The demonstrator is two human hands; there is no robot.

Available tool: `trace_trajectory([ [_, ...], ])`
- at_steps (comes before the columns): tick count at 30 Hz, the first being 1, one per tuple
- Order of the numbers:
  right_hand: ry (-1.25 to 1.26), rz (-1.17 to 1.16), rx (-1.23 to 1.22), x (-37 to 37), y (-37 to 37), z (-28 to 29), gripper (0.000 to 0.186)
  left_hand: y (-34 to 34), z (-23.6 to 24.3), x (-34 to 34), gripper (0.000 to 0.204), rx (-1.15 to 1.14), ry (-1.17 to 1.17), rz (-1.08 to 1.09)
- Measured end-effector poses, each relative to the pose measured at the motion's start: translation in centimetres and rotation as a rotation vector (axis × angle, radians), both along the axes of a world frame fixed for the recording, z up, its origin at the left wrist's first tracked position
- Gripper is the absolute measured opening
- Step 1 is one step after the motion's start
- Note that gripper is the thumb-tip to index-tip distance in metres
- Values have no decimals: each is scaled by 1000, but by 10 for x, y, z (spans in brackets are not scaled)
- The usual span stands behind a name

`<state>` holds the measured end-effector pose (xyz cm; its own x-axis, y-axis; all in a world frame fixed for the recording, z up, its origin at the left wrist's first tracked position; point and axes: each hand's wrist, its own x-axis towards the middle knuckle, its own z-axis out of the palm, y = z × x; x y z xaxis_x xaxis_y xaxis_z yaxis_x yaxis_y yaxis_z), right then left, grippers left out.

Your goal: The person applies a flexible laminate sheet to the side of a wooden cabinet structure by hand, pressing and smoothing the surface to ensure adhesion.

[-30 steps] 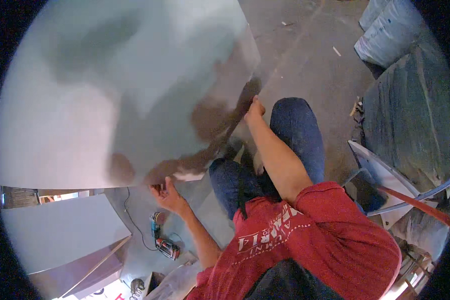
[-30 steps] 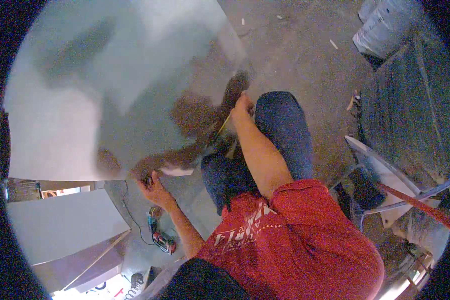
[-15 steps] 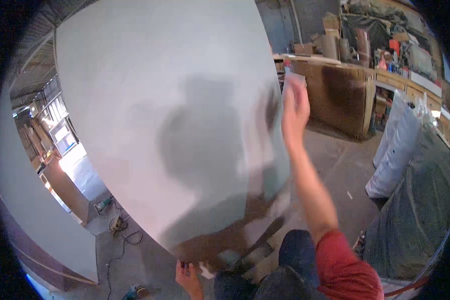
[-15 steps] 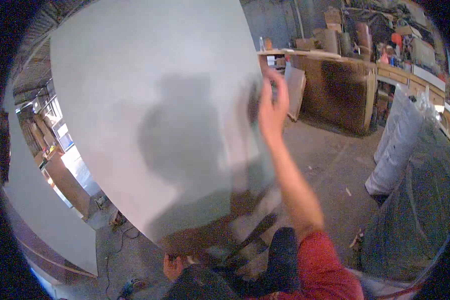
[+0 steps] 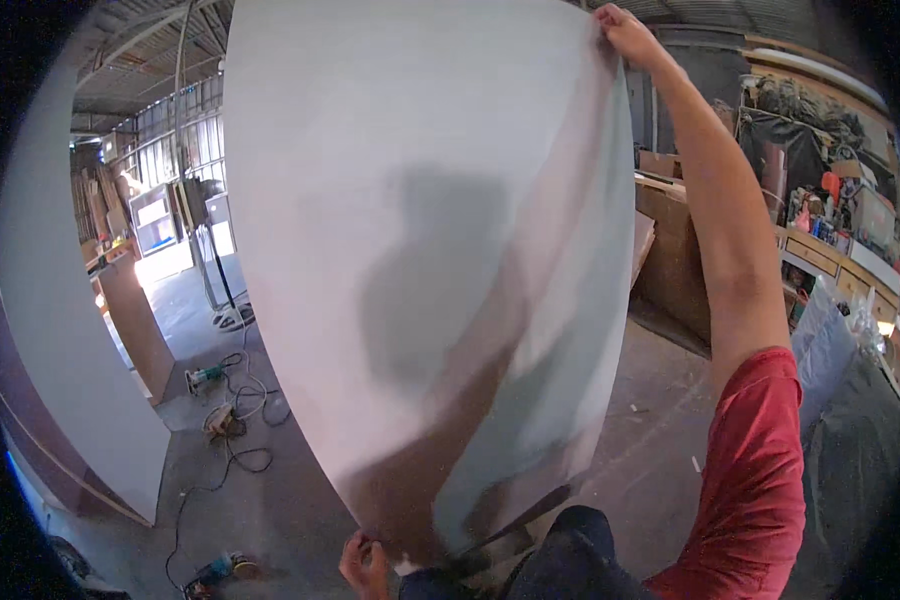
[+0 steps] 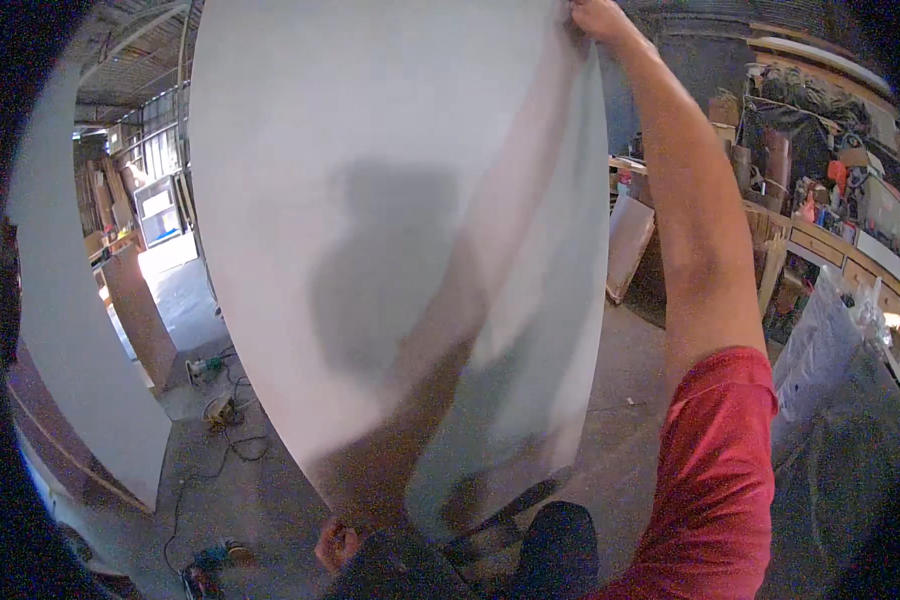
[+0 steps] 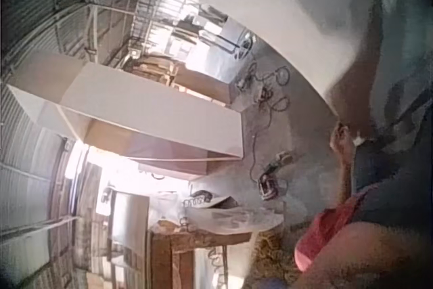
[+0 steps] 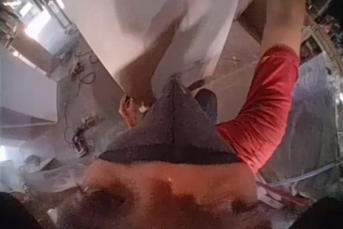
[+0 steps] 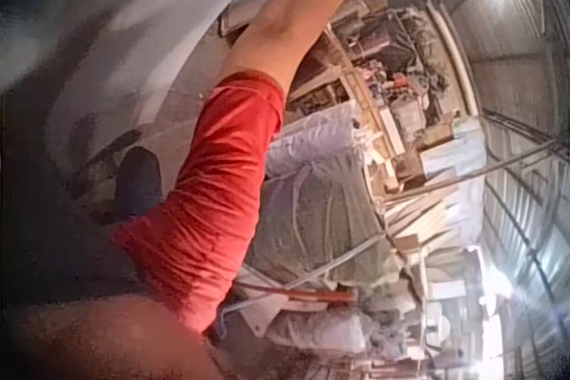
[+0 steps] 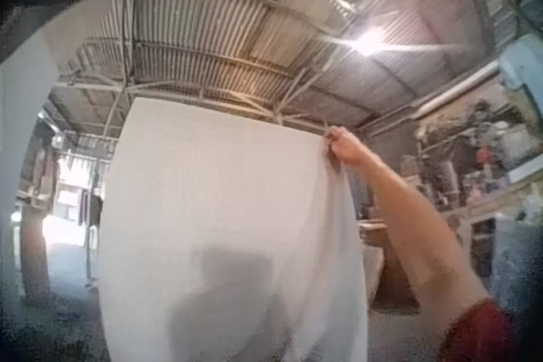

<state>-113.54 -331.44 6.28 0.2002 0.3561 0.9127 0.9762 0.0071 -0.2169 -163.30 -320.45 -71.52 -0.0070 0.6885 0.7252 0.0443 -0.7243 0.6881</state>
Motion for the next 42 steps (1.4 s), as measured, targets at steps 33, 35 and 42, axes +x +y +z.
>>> trace_trajectory([
  [33, -215, 150, 21, -328, 88, -407, 80, 27, 350, 56, 45, -279, -518, -683],
  [35, -195, 197, -7, -338, 88, -414, 78, 29, 338, 58, 46, -274, -538, -648],
  [42, -366, 305, -29, -357, 93, -450, 63, 37, 318, 40, 48, -328, -720, -946],
])
